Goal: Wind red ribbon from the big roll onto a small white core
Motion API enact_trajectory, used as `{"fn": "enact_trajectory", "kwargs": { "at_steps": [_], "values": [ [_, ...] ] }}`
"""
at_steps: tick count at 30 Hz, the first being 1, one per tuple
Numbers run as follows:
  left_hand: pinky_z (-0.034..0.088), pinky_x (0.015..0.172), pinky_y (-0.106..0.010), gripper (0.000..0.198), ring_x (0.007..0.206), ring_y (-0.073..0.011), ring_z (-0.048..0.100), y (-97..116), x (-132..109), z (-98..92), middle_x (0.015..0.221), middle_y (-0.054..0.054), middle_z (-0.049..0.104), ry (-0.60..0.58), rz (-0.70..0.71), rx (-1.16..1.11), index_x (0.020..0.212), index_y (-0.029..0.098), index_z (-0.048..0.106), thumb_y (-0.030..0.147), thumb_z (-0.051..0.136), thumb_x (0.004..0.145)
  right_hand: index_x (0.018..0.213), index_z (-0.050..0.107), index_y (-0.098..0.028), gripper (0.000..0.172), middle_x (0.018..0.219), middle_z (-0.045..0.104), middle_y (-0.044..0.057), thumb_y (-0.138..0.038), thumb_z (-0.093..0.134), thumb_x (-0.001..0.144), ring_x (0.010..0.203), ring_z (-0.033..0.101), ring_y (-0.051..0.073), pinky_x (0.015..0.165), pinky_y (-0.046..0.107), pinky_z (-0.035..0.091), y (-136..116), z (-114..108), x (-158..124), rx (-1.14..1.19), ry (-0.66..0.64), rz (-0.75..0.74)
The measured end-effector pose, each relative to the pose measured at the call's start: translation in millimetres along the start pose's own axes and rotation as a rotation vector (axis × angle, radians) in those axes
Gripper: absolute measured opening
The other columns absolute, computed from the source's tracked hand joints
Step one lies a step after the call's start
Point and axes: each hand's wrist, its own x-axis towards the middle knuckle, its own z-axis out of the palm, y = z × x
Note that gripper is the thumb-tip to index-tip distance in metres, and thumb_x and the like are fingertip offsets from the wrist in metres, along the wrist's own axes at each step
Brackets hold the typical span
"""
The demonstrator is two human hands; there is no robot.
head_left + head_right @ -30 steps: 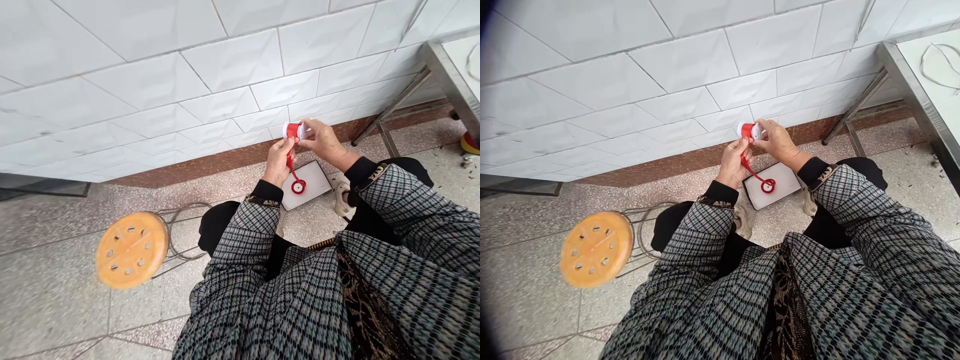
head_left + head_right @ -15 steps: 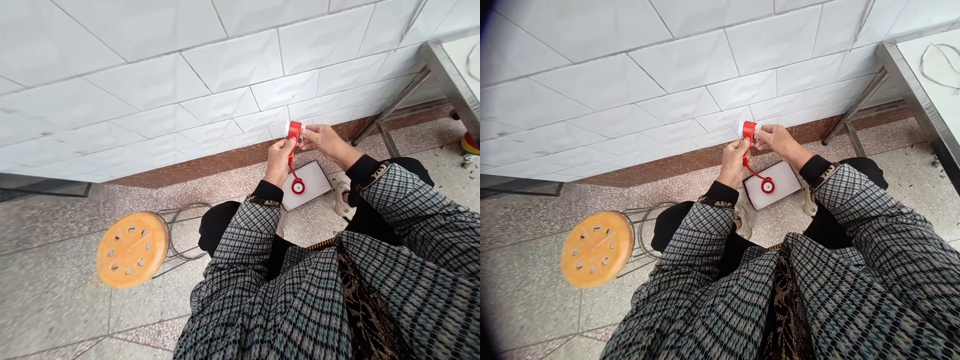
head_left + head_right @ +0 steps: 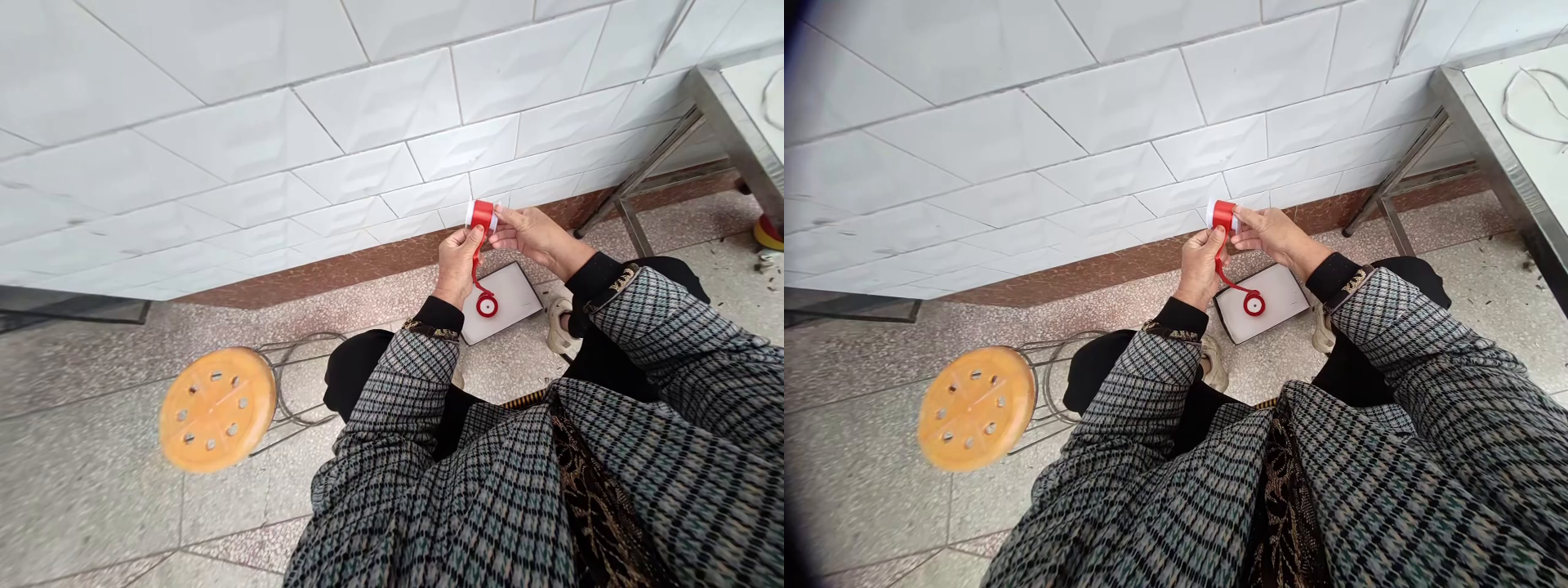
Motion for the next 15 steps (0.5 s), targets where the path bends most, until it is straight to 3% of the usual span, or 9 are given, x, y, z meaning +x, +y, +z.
{"fn": "enact_trajectory", "kwargs": {
  "at_steps": [4, 8, 12, 15],
  "values": [
    [0.037, 0.045, -0.02, 0.042, 0.044, -0.0028, 0.042, 3.5, -1.4, 0.4, 0.06, 0.007, 0.056, 0.026, -0.023, -0.012, 0.082, 0.018, 0.062, 0.049, 0.088, 0.071, 0.088, 0.066, -0.012, 0.027, 0.068, 0.072, 0.006, -0.036, 0.07, 0.099, 0.057, 0.069, 0.011, 0.059, 0.018, 0.061, -0.3, -0.4, -1.7, 0.049, -0.021, 0.049],
    [0.037, 0.046, -0.021, 0.052, 0.045, -0.0034, 0.043, 8.2, -2.7, -2.4, 0.06, 0.008, 0.056, -0.094, -0.041, -0.087, 0.1, 0.02, 0.066, 0.048, 0.092, 0.065, 0.088, 0.067, -0.012, 0.03, 0.07, 0.072, 0.007, -0.033, 0.058, 0.107, 0.057, 0.068, 0.011, 0.061, 0.018, 0.061, -4.2, 0.1, -6.8, 0.088, -0.079, 0.16],
    [0.036, 0.045, -0.021, 0.049, 0.043, -0.0047, 0.041, 7.5, -1.6, -4.0, 0.05, 0.009, 0.046, -0.117, -0.05, -0.143, 0.08, 0.019, 0.062, 0.053, 0.092, 0.063, 0.085, 0.067, -0.013, 0.037, 0.069, 0.072, 0.01, -0.044, 0.059, 0.104, 0.056, 0.068, 0.014, 0.057, 0.021, 0.061, -3.5, 0.2, -8.5, 0.014, -0.129, 0.211],
    [0.035, 0.045, -0.021, 0.052, 0.043, -0.0048, 0.038, 9.1, -1.9, -1.2, 0.046, 0.008, 0.039, -0.056, -0.051, -0.163, 0.063, 0.019, 0.051, 0.056, 0.087, 0.07, 0.094, 0.068, -0.014, 0.031, 0.074, 0.074, 0.01, -0.045, 0.071, 0.096, 0.063, 0.071, 0.017, 0.061, 0.026, 0.063, 3.5, -1.4, -4.4, -0.141, -0.142, 0.056]
  ]
}}
